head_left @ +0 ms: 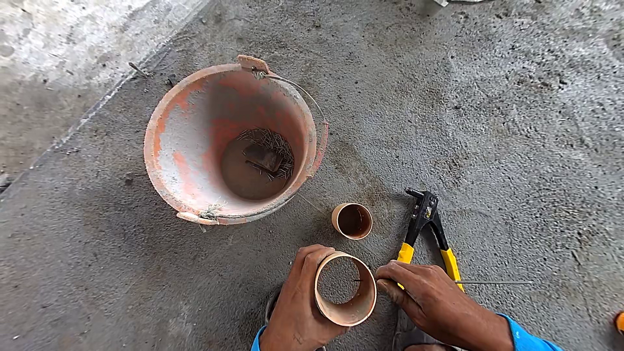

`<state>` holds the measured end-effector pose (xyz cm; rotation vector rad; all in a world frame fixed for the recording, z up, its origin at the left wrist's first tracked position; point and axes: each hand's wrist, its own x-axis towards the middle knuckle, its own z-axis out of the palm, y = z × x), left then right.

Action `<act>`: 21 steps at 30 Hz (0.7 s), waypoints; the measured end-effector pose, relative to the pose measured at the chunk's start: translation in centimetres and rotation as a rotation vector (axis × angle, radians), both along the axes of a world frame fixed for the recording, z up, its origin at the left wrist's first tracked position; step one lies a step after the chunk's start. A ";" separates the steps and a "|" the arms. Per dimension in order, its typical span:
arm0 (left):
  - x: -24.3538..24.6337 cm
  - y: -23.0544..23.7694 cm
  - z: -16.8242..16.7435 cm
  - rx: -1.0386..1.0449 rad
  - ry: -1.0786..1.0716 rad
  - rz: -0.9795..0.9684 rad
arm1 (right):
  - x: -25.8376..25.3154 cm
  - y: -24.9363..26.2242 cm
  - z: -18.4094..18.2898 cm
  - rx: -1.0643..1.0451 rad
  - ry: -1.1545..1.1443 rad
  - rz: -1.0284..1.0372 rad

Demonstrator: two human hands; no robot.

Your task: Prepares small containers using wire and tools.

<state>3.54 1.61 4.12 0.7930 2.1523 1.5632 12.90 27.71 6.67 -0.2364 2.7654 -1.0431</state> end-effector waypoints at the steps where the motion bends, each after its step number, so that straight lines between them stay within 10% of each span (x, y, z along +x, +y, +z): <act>1: 0.0 0.0 0.0 -0.001 0.002 0.001 | 0.0 0.0 0.0 0.003 0.004 -0.001; 21: -0.1 0.3 0.0 -0.015 0.022 -0.011 | 0.1 -0.1 -0.1 0.054 -0.007 -0.014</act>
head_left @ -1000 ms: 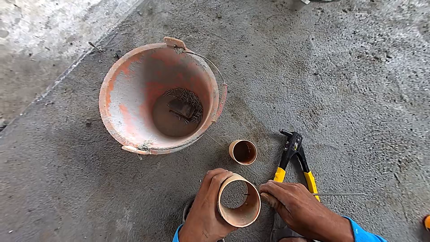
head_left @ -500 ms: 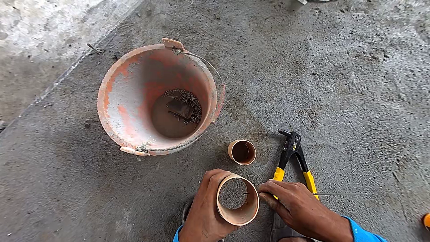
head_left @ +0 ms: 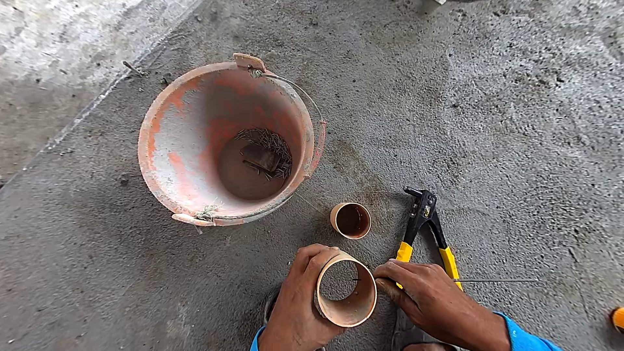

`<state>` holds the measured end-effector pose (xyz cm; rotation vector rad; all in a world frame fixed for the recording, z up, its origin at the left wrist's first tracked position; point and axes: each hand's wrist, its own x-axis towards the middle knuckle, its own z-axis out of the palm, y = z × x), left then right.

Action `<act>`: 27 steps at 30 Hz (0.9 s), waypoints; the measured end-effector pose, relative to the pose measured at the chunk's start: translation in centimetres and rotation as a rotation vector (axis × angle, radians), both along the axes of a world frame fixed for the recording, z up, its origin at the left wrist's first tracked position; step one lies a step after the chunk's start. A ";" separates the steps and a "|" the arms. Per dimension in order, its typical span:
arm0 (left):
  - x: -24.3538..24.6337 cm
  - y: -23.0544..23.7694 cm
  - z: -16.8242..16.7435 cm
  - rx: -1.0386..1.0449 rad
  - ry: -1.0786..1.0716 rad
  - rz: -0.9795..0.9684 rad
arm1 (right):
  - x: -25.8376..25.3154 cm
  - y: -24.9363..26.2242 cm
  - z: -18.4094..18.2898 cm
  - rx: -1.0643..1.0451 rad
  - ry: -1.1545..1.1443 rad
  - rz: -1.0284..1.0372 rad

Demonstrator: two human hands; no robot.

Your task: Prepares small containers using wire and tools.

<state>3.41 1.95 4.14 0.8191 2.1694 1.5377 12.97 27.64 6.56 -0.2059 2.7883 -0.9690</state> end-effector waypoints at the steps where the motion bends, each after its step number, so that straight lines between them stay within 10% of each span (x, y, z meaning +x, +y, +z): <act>1: 0.0 0.0 0.0 -0.004 0.000 -0.005 | 0.0 0.0 0.0 0.004 -0.004 -0.001; 27: 0.3 0.6 0.1 0.000 -0.065 -0.039 | 0.6 0.5 0.5 0.002 -0.043 -0.026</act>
